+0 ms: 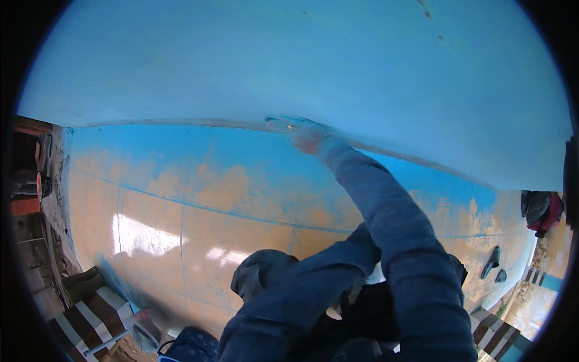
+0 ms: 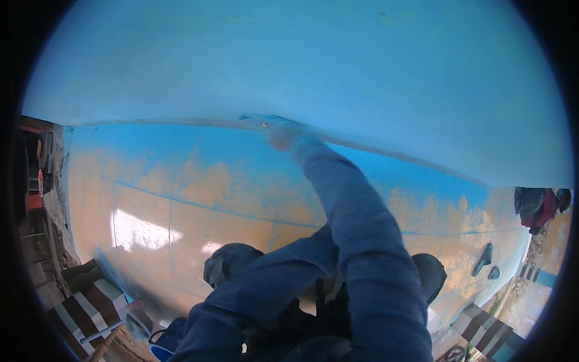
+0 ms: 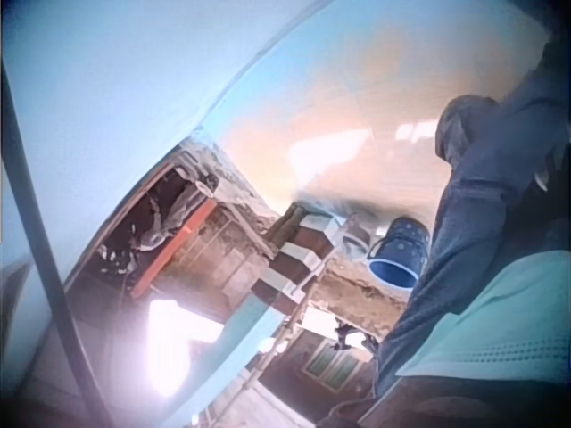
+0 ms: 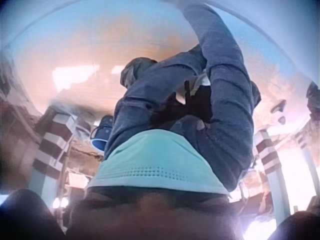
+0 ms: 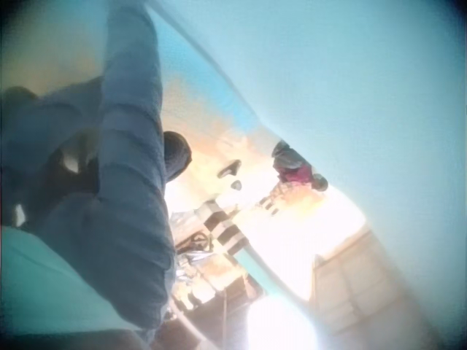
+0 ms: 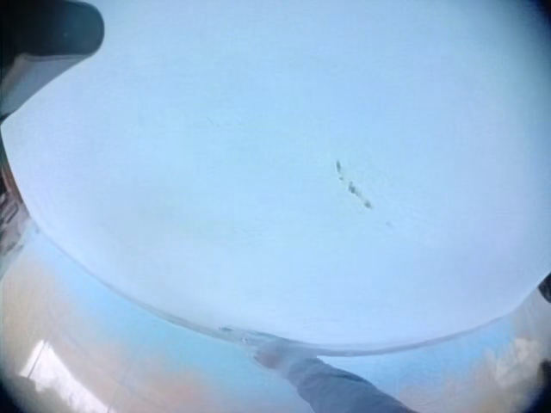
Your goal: The person smooths a light blue wall using a small rectangular tool in their right hand. They move along the wall, applying the tool to different sections while occasionally using their left hand to steady themselves or touch the surface.
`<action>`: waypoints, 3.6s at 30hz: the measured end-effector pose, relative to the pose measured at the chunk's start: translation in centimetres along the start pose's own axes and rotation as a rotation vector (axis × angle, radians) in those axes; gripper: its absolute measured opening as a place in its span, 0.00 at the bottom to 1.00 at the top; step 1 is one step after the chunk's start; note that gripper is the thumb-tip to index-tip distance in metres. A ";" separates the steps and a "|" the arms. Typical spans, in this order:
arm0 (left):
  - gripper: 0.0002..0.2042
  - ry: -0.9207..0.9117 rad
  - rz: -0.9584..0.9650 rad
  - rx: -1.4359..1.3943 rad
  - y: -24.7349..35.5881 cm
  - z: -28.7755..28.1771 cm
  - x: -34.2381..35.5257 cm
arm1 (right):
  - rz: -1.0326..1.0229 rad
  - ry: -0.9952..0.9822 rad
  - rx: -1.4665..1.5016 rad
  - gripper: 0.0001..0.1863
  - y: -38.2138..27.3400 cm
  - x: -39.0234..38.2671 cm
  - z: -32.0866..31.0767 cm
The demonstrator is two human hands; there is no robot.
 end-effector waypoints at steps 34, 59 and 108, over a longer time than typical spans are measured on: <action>0.17 -0.914 -0.654 0.366 -9.6 -1.3 -6.1 | 2.189 2.156 1.658 0.32 0.3 -19.9 6.8; 0.17 -0.699 -0.267 0.258 -14.5 2.8 -6.8 | 2.312 1.514 2.086 0.29 -4.8 -12.0 13.2; 0.16 -0.888 -0.666 -0.005 -15.6 6.5 -6.5 | 2.337 1.563 1.883 0.13 -4.4 -21.5 13.8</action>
Point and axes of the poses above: each hand's wrist, its own x-axis towards the middle knuckle, its own z-axis out of the palm, y = z × x, the point moved 9 cm from there along x, towards the middle knuckle, and after that the axes turned 3 degrees about -z, right-handed, at the moved point
